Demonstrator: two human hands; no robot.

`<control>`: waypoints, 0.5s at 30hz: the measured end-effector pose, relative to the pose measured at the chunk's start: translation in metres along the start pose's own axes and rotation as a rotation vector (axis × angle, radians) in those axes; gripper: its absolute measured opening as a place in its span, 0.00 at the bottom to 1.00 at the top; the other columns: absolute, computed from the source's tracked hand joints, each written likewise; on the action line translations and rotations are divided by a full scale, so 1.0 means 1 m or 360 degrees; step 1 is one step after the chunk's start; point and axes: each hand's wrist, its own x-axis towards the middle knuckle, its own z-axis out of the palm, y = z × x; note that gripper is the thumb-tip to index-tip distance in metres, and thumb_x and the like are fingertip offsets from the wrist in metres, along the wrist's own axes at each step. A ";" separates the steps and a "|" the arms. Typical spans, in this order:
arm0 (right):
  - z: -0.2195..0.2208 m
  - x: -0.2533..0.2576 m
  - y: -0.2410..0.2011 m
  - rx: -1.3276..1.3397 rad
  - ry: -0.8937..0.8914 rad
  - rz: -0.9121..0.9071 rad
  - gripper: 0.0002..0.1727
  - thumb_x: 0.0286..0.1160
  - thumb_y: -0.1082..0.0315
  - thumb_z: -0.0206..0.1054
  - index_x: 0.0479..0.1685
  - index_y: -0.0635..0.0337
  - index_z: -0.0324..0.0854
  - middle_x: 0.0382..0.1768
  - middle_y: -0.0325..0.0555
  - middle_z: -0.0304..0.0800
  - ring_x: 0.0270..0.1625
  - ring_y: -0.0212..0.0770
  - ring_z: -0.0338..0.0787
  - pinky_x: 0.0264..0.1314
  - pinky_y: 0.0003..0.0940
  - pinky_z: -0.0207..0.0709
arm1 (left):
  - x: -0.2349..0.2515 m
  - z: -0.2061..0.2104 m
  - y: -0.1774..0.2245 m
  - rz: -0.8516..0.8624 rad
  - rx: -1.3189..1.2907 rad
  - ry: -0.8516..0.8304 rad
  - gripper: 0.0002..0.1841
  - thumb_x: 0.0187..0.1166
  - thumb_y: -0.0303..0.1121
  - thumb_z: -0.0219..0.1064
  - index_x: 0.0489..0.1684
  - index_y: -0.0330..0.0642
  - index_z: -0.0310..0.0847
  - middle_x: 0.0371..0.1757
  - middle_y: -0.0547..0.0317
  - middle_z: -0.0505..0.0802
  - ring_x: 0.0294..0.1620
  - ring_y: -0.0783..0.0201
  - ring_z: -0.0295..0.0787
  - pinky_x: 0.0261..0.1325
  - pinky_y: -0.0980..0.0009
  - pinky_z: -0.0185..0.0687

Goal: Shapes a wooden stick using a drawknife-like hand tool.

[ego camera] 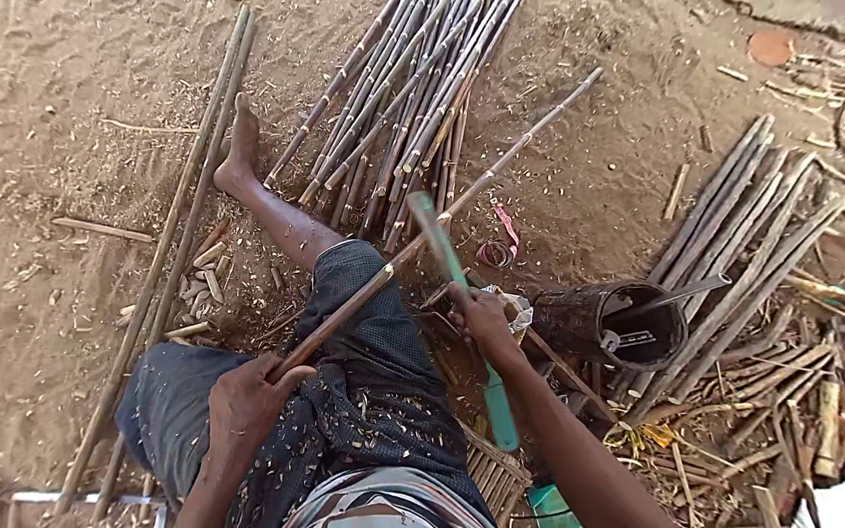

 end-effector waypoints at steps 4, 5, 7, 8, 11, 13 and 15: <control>0.029 -0.059 -0.007 -0.0498 -0.0517 -0.0325 0.29 0.83 0.37 0.61 0.32 0.56 0.85 0.22 0.45 0.82 0.27 0.46 0.84 0.32 0.52 0.79 | 0.009 -0.005 0.000 -0.0060 -0.0028 -0.0002 0.33 0.61 0.77 0.69 0.24 0.53 0.88 0.15 0.66 0.82 0.16 0.62 0.78 0.21 0.55 0.73; 0.036 -0.074 -0.007 -0.0594 -0.0600 -0.0364 0.29 0.82 0.35 0.60 0.30 0.52 0.83 0.22 0.42 0.80 0.28 0.43 0.83 0.33 0.50 0.77 | 0.008 -0.007 -0.001 -0.0071 -0.0066 -0.0027 0.32 0.62 0.75 0.70 0.27 0.52 0.89 0.16 0.66 0.83 0.17 0.62 0.79 0.22 0.54 0.74; 0.035 -0.080 -0.005 -0.0434 -0.0539 -0.0260 0.29 0.84 0.36 0.59 0.32 0.54 0.84 0.21 0.44 0.80 0.26 0.44 0.83 0.31 0.48 0.77 | 0.003 -0.018 -0.005 -0.0125 -0.0212 -0.0145 0.28 0.64 0.69 0.73 0.40 0.53 0.91 0.25 0.66 0.89 0.23 0.63 0.84 0.29 0.53 0.81; 0.028 -0.076 -0.002 -0.0259 -0.0433 -0.0196 0.29 0.85 0.37 0.58 0.35 0.55 0.85 0.20 0.45 0.80 0.22 0.43 0.80 0.27 0.46 0.77 | -0.004 -0.027 -0.010 -0.0157 -0.0289 -0.0238 0.27 0.66 0.66 0.74 0.49 0.54 0.90 0.32 0.68 0.92 0.28 0.65 0.88 0.34 0.54 0.86; -0.002 -0.064 -0.001 0.0253 -0.0118 -0.0032 0.26 0.90 0.43 0.55 0.42 0.59 0.83 0.14 0.42 0.74 0.11 0.36 0.70 0.14 0.33 0.68 | -0.027 -0.053 -0.030 -0.0194 -0.0535 -0.0516 0.27 0.71 0.49 0.75 0.68 0.49 0.84 0.49 0.61 0.94 0.41 0.64 0.91 0.46 0.56 0.89; -0.019 -0.056 0.003 0.0448 0.0086 0.0005 0.26 0.91 0.44 0.55 0.37 0.59 0.81 0.12 0.40 0.72 0.09 0.34 0.67 0.12 0.31 0.66 | -0.032 -0.054 -0.032 -0.0193 -0.0698 -0.0501 0.22 0.74 0.39 0.74 0.68 0.46 0.85 0.51 0.61 0.95 0.43 0.68 0.92 0.49 0.64 0.90; -0.023 -0.046 0.008 0.0494 0.0181 0.0015 0.28 0.90 0.42 0.54 0.34 0.58 0.79 0.12 0.39 0.72 0.09 0.33 0.67 0.11 0.31 0.66 | -0.028 -0.036 -0.024 -0.0193 -0.0774 -0.0350 0.20 0.73 0.41 0.73 0.64 0.51 0.89 0.47 0.67 0.96 0.41 0.71 0.94 0.46 0.67 0.92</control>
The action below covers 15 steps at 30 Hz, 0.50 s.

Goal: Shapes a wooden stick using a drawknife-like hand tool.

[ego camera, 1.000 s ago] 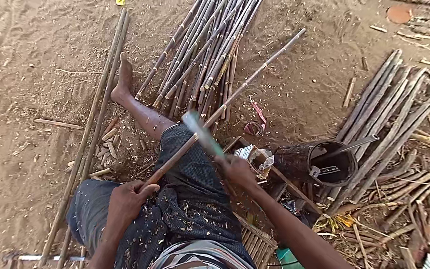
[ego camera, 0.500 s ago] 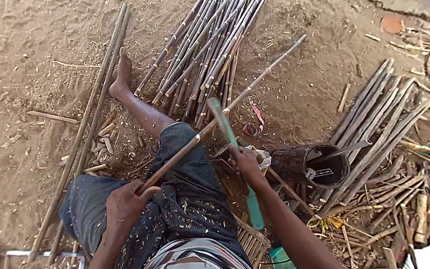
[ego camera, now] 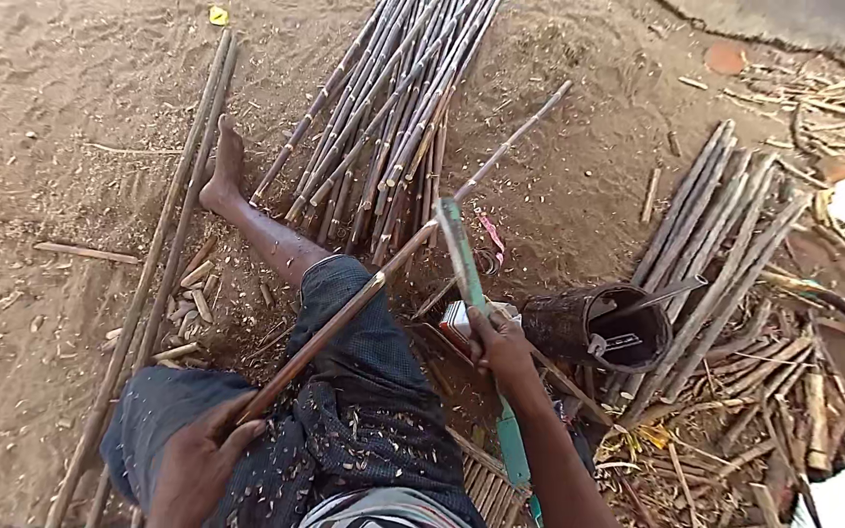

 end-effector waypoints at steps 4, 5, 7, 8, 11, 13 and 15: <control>0.040 -0.004 0.014 -0.0484 -0.0194 -0.0199 0.32 0.88 0.39 0.54 0.40 0.62 0.84 0.19 0.50 0.80 0.19 0.48 0.81 0.23 0.51 0.79 | 0.045 0.040 0.018 -0.0023 -0.0418 -0.0025 0.15 0.73 0.34 0.76 0.57 0.48 0.93 0.42 0.63 0.98 0.37 0.63 0.94 0.44 0.64 0.93; 0.051 -0.013 0.015 -0.0690 -0.0311 -0.0244 0.31 0.86 0.38 0.57 0.40 0.59 0.86 0.22 0.50 0.83 0.24 0.49 0.84 0.30 0.54 0.81 | 0.055 0.047 0.019 -0.0052 -0.0484 -0.0044 0.14 0.73 0.32 0.77 0.56 0.47 0.93 0.42 0.61 0.97 0.36 0.63 0.94 0.43 0.64 0.93; 0.054 -0.015 0.016 -0.0888 -0.0422 -0.0234 0.29 0.84 0.36 0.58 0.39 0.54 0.86 0.25 0.47 0.84 0.29 0.47 0.86 0.36 0.54 0.81 | 0.064 0.054 0.016 -0.0079 -0.0614 -0.0056 0.12 0.72 0.30 0.77 0.52 0.43 0.94 0.41 0.56 0.97 0.34 0.60 0.93 0.41 0.64 0.92; 0.046 -0.008 0.017 -0.0824 -0.0400 -0.0192 0.30 0.85 0.35 0.57 0.41 0.56 0.86 0.25 0.48 0.84 0.27 0.48 0.85 0.34 0.54 0.81 | 0.065 0.056 0.015 -0.0075 -0.0646 -0.0044 0.11 0.71 0.29 0.78 0.50 0.42 0.94 0.40 0.55 0.97 0.34 0.59 0.93 0.40 0.64 0.92; 0.038 0.006 0.028 -0.0465 -0.0180 -0.0062 0.34 0.86 0.34 0.54 0.35 0.60 0.81 0.15 0.46 0.75 0.14 0.43 0.74 0.17 0.43 0.73 | 0.060 0.060 0.013 -0.0082 -0.0594 0.0007 0.11 0.69 0.29 0.80 0.49 0.44 0.95 0.37 0.58 0.97 0.33 0.61 0.94 0.40 0.66 0.92; 0.047 -0.011 0.026 -0.0719 -0.0443 -0.0230 0.31 0.85 0.37 0.58 0.35 0.59 0.84 0.19 0.47 0.80 0.21 0.46 0.81 0.26 0.51 0.78 | 0.062 0.060 0.014 -0.0095 -0.0603 0.0032 0.12 0.68 0.28 0.81 0.48 0.43 0.94 0.36 0.58 0.97 0.32 0.61 0.93 0.39 0.65 0.91; 0.051 -0.025 0.026 -0.1003 -0.0612 -0.0365 0.30 0.80 0.33 0.59 0.31 0.51 0.84 0.21 0.42 0.80 0.27 0.44 0.84 0.33 0.52 0.78 | 0.063 0.059 0.014 -0.0102 -0.0640 0.0034 0.12 0.67 0.25 0.81 0.47 0.40 0.94 0.36 0.55 0.97 0.32 0.60 0.93 0.38 0.66 0.91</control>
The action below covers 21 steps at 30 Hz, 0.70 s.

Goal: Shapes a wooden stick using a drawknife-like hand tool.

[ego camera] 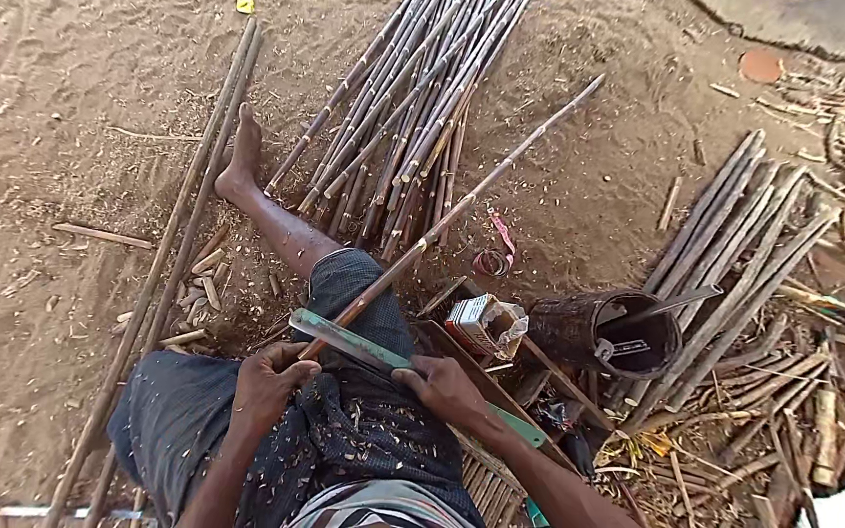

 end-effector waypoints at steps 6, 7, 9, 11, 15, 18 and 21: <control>0.000 0.010 0.015 0.0327 0.0236 0.0146 0.35 0.84 0.32 0.53 0.36 0.58 0.84 0.19 0.49 0.80 0.20 0.48 0.82 0.24 0.52 0.79 | -0.001 0.003 0.005 -0.0083 -0.0083 0.0027 0.05 0.77 0.26 0.74 0.45 0.37 0.92 0.33 0.52 0.97 0.30 0.60 0.95 0.38 0.67 0.93; 0.004 0.004 0.006 0.0095 0.0091 0.0039 0.32 0.83 0.34 0.56 0.35 0.55 0.85 0.21 0.46 0.81 0.26 0.47 0.85 0.31 0.53 0.80 | -0.001 0.002 0.005 -0.0092 -0.0090 0.0027 0.05 0.78 0.26 0.73 0.45 0.36 0.91 0.33 0.52 0.96 0.29 0.60 0.94 0.38 0.67 0.93; 0.003 -0.001 0.003 -0.0019 0.0031 0.0043 0.31 0.81 0.33 0.59 0.34 0.55 0.85 0.22 0.47 0.82 0.29 0.49 0.86 0.34 0.55 0.79 | -0.001 0.002 0.004 -0.0091 -0.0102 0.0006 0.05 0.77 0.25 0.72 0.44 0.35 0.91 0.32 0.51 0.96 0.29 0.60 0.94 0.37 0.67 0.93; -0.004 0.007 0.021 0.0330 0.0276 0.0211 0.36 0.82 0.30 0.54 0.37 0.57 0.84 0.19 0.50 0.79 0.19 0.48 0.80 0.22 0.50 0.76 | 0.000 0.003 0.003 -0.0081 -0.0131 -0.0003 0.05 0.78 0.25 0.72 0.45 0.35 0.91 0.32 0.51 0.96 0.29 0.60 0.94 0.37 0.67 0.92; 0.003 0.008 0.008 0.0226 0.0220 0.0163 0.31 0.84 0.33 0.56 0.34 0.53 0.83 0.19 0.44 0.79 0.22 0.44 0.82 0.28 0.49 0.78 | -0.002 0.002 0.004 -0.0130 -0.0146 0.0022 0.06 0.83 0.26 0.66 0.43 0.34 0.89 0.34 0.51 0.97 0.29 0.60 0.95 0.37 0.68 0.92; -0.008 0.012 0.015 0.0340 0.0229 0.0239 0.32 0.84 0.34 0.58 0.35 0.57 0.85 0.19 0.48 0.80 0.20 0.47 0.80 0.26 0.51 0.76 | -0.001 0.004 0.003 -0.0132 -0.0147 -0.0019 0.07 0.84 0.26 0.65 0.42 0.34 0.90 0.33 0.51 0.97 0.28 0.61 0.94 0.36 0.68 0.92; -0.007 0.012 0.013 0.0387 0.0247 0.0231 0.32 0.87 0.37 0.55 0.36 0.60 0.82 0.17 0.47 0.78 0.17 0.45 0.79 0.21 0.48 0.77 | -0.002 0.006 0.003 -0.0115 -0.0169 0.0014 0.07 0.84 0.26 0.65 0.42 0.34 0.89 0.32 0.51 0.97 0.27 0.61 0.94 0.35 0.68 0.92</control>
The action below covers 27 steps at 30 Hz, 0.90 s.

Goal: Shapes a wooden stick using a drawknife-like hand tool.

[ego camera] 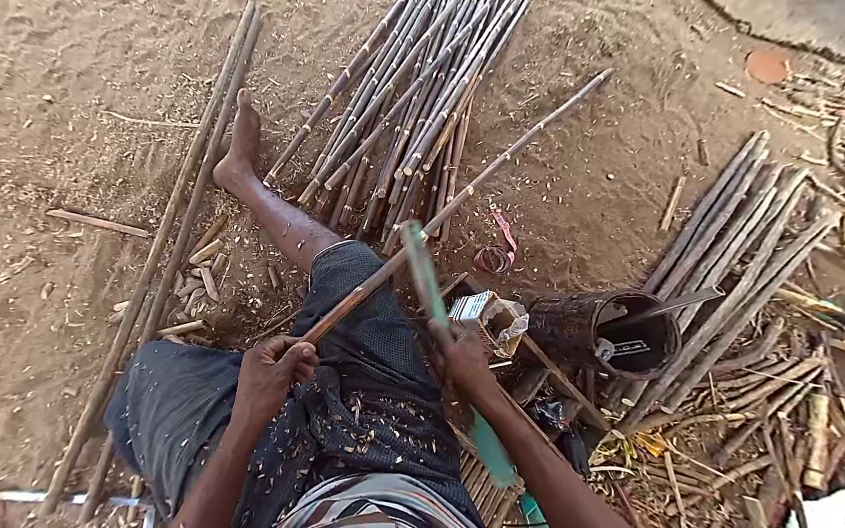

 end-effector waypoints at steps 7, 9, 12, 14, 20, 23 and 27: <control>-0.001 0.004 -0.004 0.0081 0.0173 0.0053 0.36 0.84 0.30 0.53 0.33 0.58 0.81 0.16 0.48 0.77 0.15 0.46 0.77 0.17 0.48 0.74 | 0.000 0.000 -0.002 0.0128 0.0146 0.0007 0.04 0.77 0.28 0.73 0.43 0.39 0.91 0.31 0.55 0.96 0.28 0.61 0.93 0.35 0.67 0.91; 0.004 -0.009 -0.014 -0.0241 -0.0059 -0.0174 0.31 0.84 0.35 0.58 0.33 0.55 0.84 0.20 0.46 0.80 0.24 0.48 0.83 0.28 0.53 0.79 | 0.003 0.000 -0.003 0.0178 0.0259 0.0034 0.05 0.75 0.30 0.76 0.43 0.42 0.91 0.30 0.58 0.95 0.27 0.63 0.92 0.35 0.66 0.91; 0.005 -0.016 -0.018 -0.0313 -0.0126 -0.0202 0.30 0.82 0.35 0.61 0.30 0.54 0.85 0.19 0.44 0.80 0.24 0.47 0.83 0.29 0.53 0.77 | 0.000 0.000 -0.003 0.0195 0.0259 0.0027 0.05 0.73 0.29 0.77 0.43 0.41 0.91 0.29 0.58 0.95 0.26 0.64 0.91 0.34 0.68 0.90; -0.005 0.000 -0.012 -0.0003 0.0102 0.0033 0.35 0.84 0.32 0.54 0.33 0.58 0.83 0.16 0.48 0.77 0.16 0.48 0.77 0.20 0.50 0.73 | 0.000 0.002 -0.004 0.0209 0.0229 0.0029 0.06 0.72 0.29 0.79 0.43 0.42 0.92 0.29 0.58 0.95 0.26 0.63 0.91 0.33 0.67 0.90; -0.002 -0.010 -0.028 -0.0284 -0.0190 -0.0142 0.28 0.82 0.37 0.63 0.33 0.55 0.86 0.22 0.46 0.82 0.27 0.47 0.84 0.33 0.55 0.78 | -0.002 0.001 -0.003 0.0207 0.0208 0.0048 0.09 0.68 0.28 0.81 0.42 0.42 0.93 0.30 0.58 0.95 0.26 0.63 0.90 0.33 0.68 0.90; -0.013 0.014 -0.003 0.0121 0.0180 0.0042 0.34 0.86 0.35 0.55 0.33 0.60 0.82 0.15 0.46 0.77 0.14 0.45 0.76 0.17 0.46 0.73 | -0.002 0.003 -0.004 0.0176 0.0193 0.0044 0.06 0.72 0.30 0.79 0.43 0.42 0.92 0.30 0.58 0.95 0.26 0.63 0.90 0.33 0.68 0.89; 0.006 -0.020 -0.012 -0.0363 -0.0120 -0.0176 0.29 0.82 0.35 0.60 0.32 0.52 0.84 0.21 0.43 0.81 0.26 0.45 0.84 0.31 0.52 0.79 | 0.000 0.001 -0.001 0.0109 0.0179 0.0038 0.04 0.80 0.29 0.71 0.40 0.39 0.90 0.30 0.57 0.95 0.26 0.64 0.91 0.34 0.69 0.89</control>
